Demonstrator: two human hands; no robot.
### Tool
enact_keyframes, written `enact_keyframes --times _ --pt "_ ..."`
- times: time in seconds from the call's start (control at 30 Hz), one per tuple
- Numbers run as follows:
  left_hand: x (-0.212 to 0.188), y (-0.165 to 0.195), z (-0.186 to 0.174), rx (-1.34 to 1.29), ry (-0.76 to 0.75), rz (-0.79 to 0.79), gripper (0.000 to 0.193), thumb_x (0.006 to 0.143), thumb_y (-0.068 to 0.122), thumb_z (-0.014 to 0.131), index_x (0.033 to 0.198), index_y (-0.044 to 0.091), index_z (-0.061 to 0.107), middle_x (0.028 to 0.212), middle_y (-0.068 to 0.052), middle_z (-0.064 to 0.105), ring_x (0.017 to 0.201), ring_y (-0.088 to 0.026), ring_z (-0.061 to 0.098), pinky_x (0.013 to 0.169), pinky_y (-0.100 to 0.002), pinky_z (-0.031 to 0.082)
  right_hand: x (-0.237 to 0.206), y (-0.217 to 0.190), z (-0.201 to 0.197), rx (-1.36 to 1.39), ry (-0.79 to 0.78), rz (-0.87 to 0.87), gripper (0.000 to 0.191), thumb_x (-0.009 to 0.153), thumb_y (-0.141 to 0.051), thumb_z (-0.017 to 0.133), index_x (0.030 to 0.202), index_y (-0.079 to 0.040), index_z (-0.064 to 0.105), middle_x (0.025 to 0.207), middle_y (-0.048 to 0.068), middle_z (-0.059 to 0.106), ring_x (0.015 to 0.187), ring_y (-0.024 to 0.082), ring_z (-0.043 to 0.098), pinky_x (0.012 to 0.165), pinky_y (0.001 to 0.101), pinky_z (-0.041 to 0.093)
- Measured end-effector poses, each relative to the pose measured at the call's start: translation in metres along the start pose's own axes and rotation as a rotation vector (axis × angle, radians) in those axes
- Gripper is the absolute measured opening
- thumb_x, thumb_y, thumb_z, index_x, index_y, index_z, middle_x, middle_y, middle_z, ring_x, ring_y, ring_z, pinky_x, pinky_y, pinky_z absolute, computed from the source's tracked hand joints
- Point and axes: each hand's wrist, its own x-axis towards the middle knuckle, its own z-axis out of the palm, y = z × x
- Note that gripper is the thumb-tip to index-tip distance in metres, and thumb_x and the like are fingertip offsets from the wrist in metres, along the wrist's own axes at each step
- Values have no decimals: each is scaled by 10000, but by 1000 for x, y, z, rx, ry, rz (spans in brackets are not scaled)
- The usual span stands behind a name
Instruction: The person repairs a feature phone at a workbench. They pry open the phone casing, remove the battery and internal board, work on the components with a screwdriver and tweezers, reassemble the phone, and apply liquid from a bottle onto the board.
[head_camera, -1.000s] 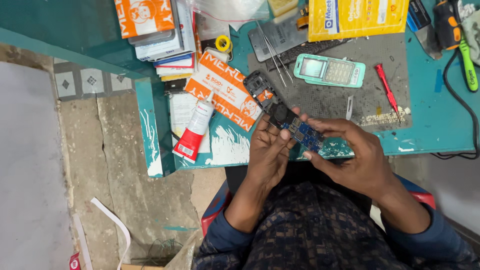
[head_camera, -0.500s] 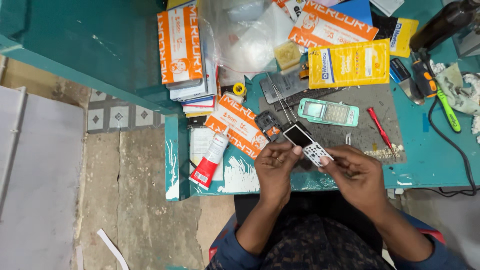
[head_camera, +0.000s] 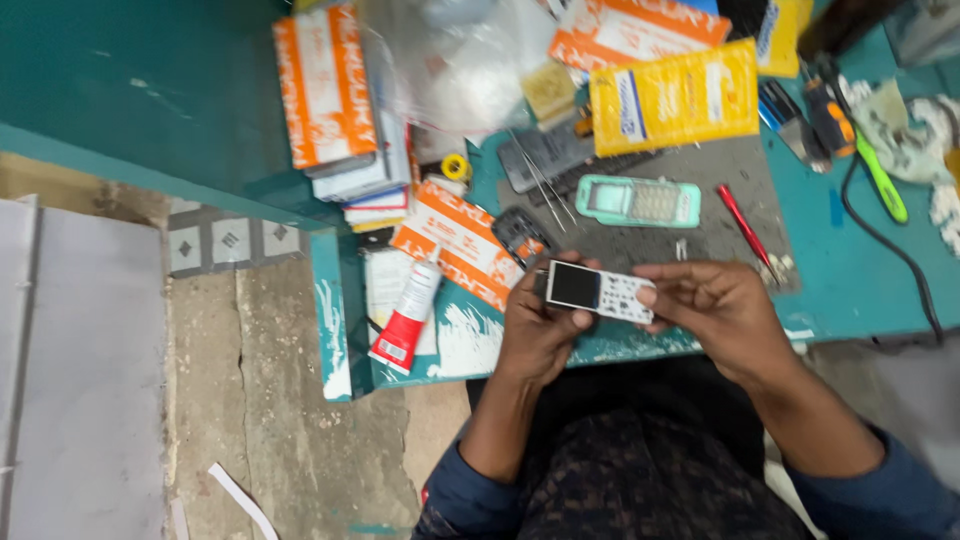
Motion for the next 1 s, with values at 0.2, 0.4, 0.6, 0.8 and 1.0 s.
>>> enact_keyframes --times 0.2,0.4,0.6,0.8,1.0 --pt "-9 -1 -3 82 14 59 637 784 -65 891 1345 -7 596 1328 -181 678 1206 -252 678 1056 -411 572 -9 -9 7 -14 61 -43 337 882 27 741 1213 80 707 1037 146 772 873 160 744 758 283 636" --pt "-12 3 5 78 2 82 582 812 -62 884 1316 2 599 1326 -168 675 1221 -240 674 1084 -405 566 -16 -17 15 -56 56 -164 354 894 49 730 1244 76 685 1085 147 762 971 157 738 856 285 633" --pt "-14 2 6 104 22 76 579 817 -51 884 1316 7 596 1333 -174 665 1210 -242 671 1070 -404 565 -19 -17 17 -64 62 -250 297 924 64 713 1219 85 686 1087 163 762 1007 162 737 894 286 628" --pt "-14 -2 5 127 11 89 573 822 -35 887 1315 11 598 1328 -171 668 1227 -240 667 1090 -405 558 -17 -15 14 -84 74 -254 196 947 67 705 1142 88 706 1046 169 767 984 156 742 854 273 626" --pt "-15 -2 8 154 -10 107 559 854 4 880 1326 12 582 1331 -165 672 1311 -288 636 1153 -446 523 -16 -21 17 -119 64 -226 151 945 55 699 1095 69 709 1044 156 769 976 147 741 850 270 625"
